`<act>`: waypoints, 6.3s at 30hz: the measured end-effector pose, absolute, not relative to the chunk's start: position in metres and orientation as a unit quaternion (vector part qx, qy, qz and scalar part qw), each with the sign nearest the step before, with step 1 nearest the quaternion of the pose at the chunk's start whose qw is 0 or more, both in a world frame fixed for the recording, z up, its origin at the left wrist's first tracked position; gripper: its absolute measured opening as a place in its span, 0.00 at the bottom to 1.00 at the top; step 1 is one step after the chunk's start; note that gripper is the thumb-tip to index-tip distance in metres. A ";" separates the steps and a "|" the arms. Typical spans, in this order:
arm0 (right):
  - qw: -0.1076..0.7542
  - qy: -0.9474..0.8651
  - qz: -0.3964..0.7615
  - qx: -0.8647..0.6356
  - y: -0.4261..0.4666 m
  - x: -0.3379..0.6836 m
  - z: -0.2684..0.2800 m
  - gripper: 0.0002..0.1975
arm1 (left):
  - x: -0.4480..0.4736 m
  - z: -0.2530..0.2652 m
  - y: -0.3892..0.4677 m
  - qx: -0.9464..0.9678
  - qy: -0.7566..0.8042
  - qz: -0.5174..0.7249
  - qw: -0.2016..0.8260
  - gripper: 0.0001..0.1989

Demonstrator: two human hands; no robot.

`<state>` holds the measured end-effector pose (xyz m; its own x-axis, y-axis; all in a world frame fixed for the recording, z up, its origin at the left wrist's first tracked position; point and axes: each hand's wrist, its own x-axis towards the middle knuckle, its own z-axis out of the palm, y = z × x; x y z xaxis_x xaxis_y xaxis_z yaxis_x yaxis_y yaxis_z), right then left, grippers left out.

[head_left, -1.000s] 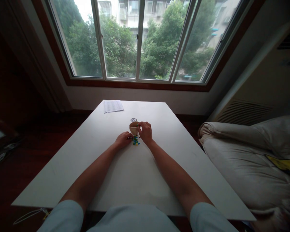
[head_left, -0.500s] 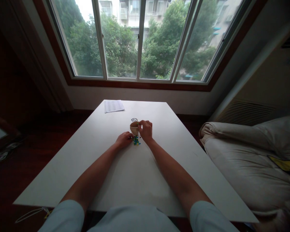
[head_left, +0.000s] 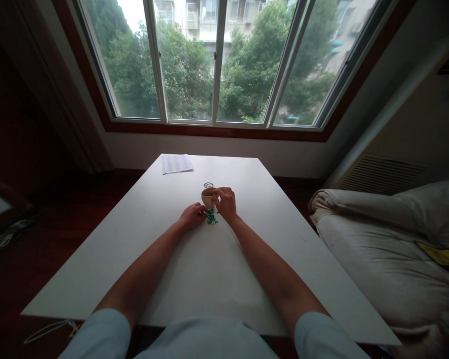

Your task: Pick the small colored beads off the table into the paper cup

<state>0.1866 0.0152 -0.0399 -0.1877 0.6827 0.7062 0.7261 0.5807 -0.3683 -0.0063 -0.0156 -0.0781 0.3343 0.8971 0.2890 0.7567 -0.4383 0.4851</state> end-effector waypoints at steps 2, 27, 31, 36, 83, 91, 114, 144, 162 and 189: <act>0.447 -0.774 -0.029 -0.447 0.016 0.190 -0.044 0.08 | -0.005 -0.078 -0.016 0.801 0.520 0.269 0.124 0.14; 0.436 -0.785 0.016 -0.440 0.012 0.198 -0.057 0.10 | -0.002 -0.074 -0.020 0.785 0.563 0.257 0.043 0.14; 0.436 -0.787 0.010 -0.436 0.012 0.197 -0.057 0.10 | -0.001 -0.074 -0.019 0.784 0.568 0.247 0.043 0.16; 0.439 -0.786 0.013 -0.435 0.014 0.200 -0.061 0.12 | -0.001 -0.075 -0.019 0.791 0.563 0.235 0.038 0.16; 0.218 -0.871 0.084 -0.433 0.015 0.218 -0.060 0.11 | -0.044 -0.061 0.001 0.858 0.439 0.172 0.203 0.20; 0.197 -0.869 0.072 -0.449 0.002 0.212 -0.048 0.10 | -0.044 -0.069 0.004 0.847 0.451 0.189 0.210 0.19; 0.182 -0.864 0.098 -0.459 0.017 0.222 -0.062 0.14 | -0.043 -0.068 0.002 0.855 0.443 0.186 0.195 0.20; 0.192 -0.844 0.078 -0.494 0.023 0.230 -0.067 0.15 | -0.034 -0.072 -0.003 0.848 0.466 0.198 0.159 0.19; 0.202 -0.869 0.110 -0.438 0.020 0.224 -0.066 0.14 | -0.031 -0.072 -0.007 0.838 0.479 0.213 0.153 0.17; 0.192 -0.855 0.091 -0.474 0.015 0.218 -0.065 0.12 | -0.025 -0.068 -0.013 0.823 0.500 0.226 0.150 0.15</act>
